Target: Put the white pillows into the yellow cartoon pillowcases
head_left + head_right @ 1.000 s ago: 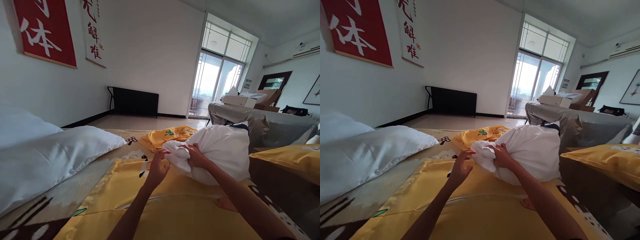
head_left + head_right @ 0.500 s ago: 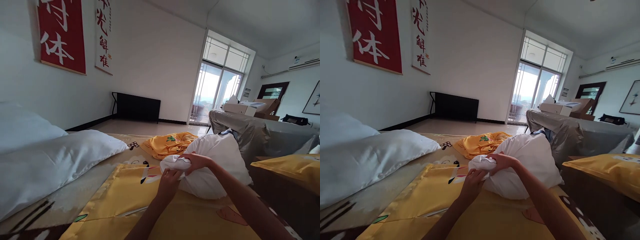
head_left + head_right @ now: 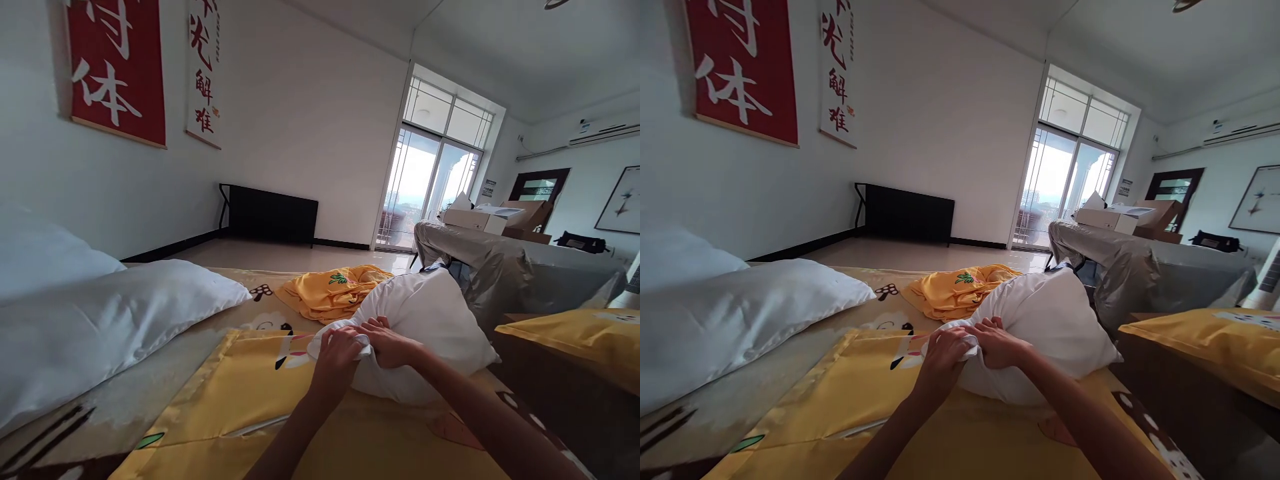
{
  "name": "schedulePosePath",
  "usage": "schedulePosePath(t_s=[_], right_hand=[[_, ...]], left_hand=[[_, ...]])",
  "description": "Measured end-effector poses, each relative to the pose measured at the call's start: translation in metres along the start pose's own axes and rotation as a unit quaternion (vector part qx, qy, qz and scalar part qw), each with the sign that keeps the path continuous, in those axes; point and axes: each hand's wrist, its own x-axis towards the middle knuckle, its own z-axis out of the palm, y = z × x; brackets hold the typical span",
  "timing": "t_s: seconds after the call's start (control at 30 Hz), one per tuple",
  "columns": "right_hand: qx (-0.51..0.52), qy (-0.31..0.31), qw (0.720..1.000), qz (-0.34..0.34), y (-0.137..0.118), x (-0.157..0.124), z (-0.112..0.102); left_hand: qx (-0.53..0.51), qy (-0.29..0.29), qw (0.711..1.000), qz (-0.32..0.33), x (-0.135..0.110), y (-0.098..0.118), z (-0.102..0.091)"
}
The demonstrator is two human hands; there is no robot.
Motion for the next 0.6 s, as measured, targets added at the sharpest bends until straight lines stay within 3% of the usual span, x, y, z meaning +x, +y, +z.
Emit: schedulePosePath(t_s=[0.23,0.3,0.43,0.6], right_hand=[[0.069,-0.103,0.992,0.011,0.007,-0.009,-0.016],[0.038,-0.053,0.997,0.03,0.003,-0.01,-0.007],[-0.032,0.112,0.988,0.106,-0.012,-0.006,0.024],[-0.044,0.191,0.97,0.147,-0.014,-0.003,0.031]], left_hand=[[-0.047,0.034,0.992,-0.112,0.002,0.0,0.004],[-0.06,0.04,0.99,-0.122,0.002,0.003,0.005],[-0.083,0.038,0.99,-0.105,0.001,0.009,0.006],[-0.162,-0.007,0.983,-0.09,0.006,0.005,-0.007]])
